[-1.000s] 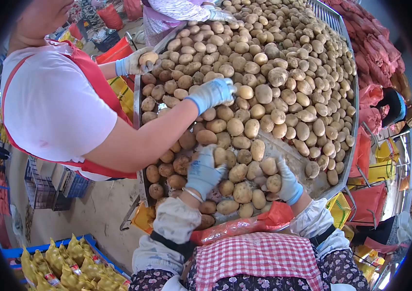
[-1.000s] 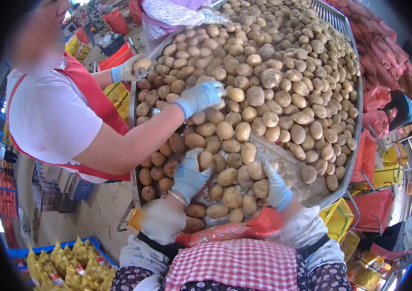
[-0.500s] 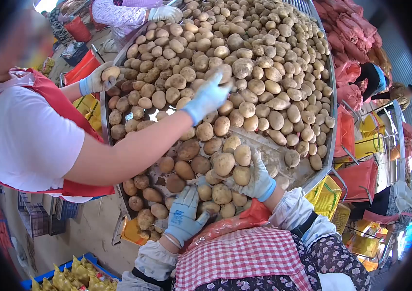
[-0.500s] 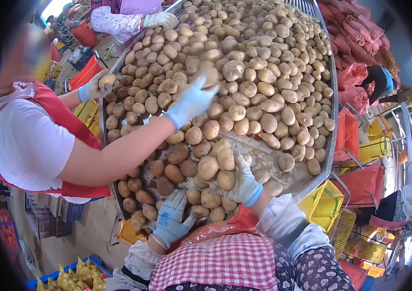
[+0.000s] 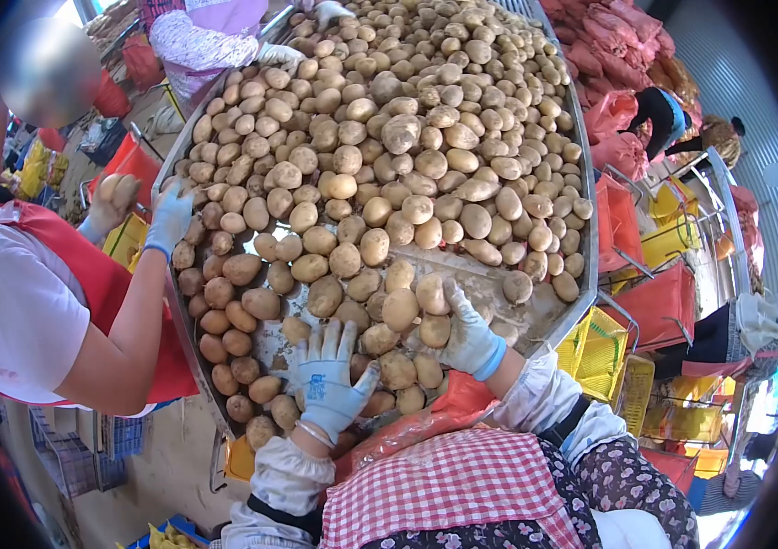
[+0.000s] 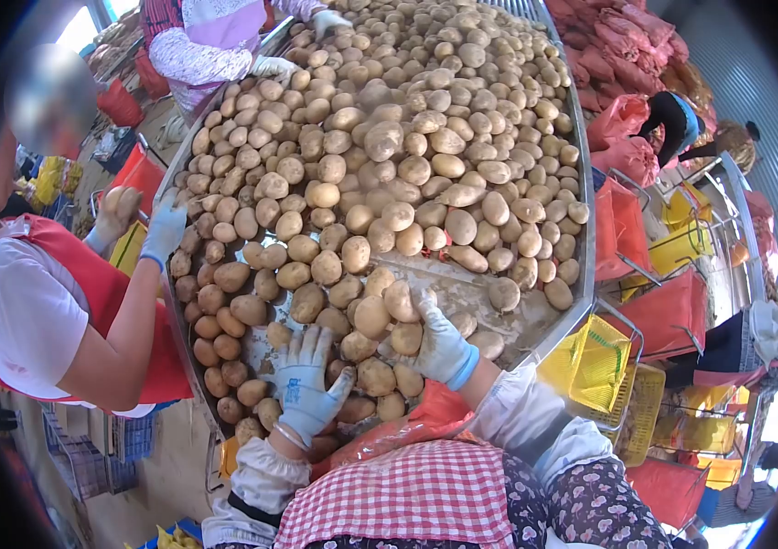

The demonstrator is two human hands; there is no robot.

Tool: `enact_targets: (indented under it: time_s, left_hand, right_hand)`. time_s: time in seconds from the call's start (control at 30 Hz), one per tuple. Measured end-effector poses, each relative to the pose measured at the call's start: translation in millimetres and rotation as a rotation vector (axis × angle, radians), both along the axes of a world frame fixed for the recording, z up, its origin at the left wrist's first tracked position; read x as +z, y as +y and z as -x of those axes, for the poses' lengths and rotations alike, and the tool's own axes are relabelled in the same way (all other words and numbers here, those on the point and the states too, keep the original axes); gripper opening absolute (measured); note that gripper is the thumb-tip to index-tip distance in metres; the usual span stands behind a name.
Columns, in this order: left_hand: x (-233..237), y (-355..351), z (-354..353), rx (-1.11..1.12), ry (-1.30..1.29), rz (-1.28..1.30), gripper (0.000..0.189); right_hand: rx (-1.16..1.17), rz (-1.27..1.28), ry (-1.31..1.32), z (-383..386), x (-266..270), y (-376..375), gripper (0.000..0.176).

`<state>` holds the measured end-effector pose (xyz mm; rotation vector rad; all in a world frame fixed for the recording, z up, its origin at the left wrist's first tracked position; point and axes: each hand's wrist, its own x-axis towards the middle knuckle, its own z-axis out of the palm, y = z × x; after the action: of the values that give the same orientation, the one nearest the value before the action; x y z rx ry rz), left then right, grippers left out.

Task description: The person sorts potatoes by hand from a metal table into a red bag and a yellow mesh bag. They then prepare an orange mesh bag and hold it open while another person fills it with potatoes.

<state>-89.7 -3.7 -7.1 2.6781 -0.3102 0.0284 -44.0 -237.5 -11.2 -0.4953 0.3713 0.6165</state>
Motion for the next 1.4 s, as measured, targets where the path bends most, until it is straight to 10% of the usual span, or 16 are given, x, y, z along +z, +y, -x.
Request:
enact_targets:
  time_s: [0.23, 0.37, 0.57, 0.7, 0.77, 0.9, 1.03, 1.17, 1.27, 1.4]
  left_hand:
    - [-4, -43, -20, -0.202, -0.035, 0.729, 0.062]
    - [29, -57, -19, 0.092, 0.487, 1.351, 0.049]
    - [-18, -59, -38, -0.039, -0.185, 0.085, 0.059]
    - [-21, -67, -41, 0.051, -0.092, 0.120, 0.059]
    - [-23, -73, -50, 0.179, -0.087, 0.281, 0.053]
    - [37, -163, -42, 0.037, 0.133, 0.952, 0.045]
    - [41, -225, -45, -0.577, -0.105, 0.347, 0.060]
    - [21, -172, -75, -0.070, -0.437, -0.060, 0.056]
    - [-27, -93, -63, 0.274, -0.113, -0.477, 0.063]
    - [-48, -73, -42, 0.230, -0.061, -0.486, 0.073]
  right_hand:
    - [0.038, -0.068, 0.025, 14, 20, 5, 0.052]
    - [0.135, -0.199, -0.118, 20, 30, -16, 0.054]
    - [-0.055, -0.259, -0.293, 20, -9, -79, 0.049]
    - [-0.195, -0.016, -0.110, 38, -8, -126, 0.050]
    - [-0.075, -0.361, -0.196, 43, -5, -152, 0.045]
    - [-0.184, -0.321, -0.169, 40, -1, -150, 0.054]
    - [-0.136, -0.511, -0.241, 31, -3, -162, 0.055]
    - [-0.193, -0.453, -0.234, 42, -4, -210, 0.068]
    - [-0.457, -0.256, -0.118, 52, -8, -264, 0.067]
    - [-0.620, -0.095, -0.019, 50, 13, -334, 0.050]
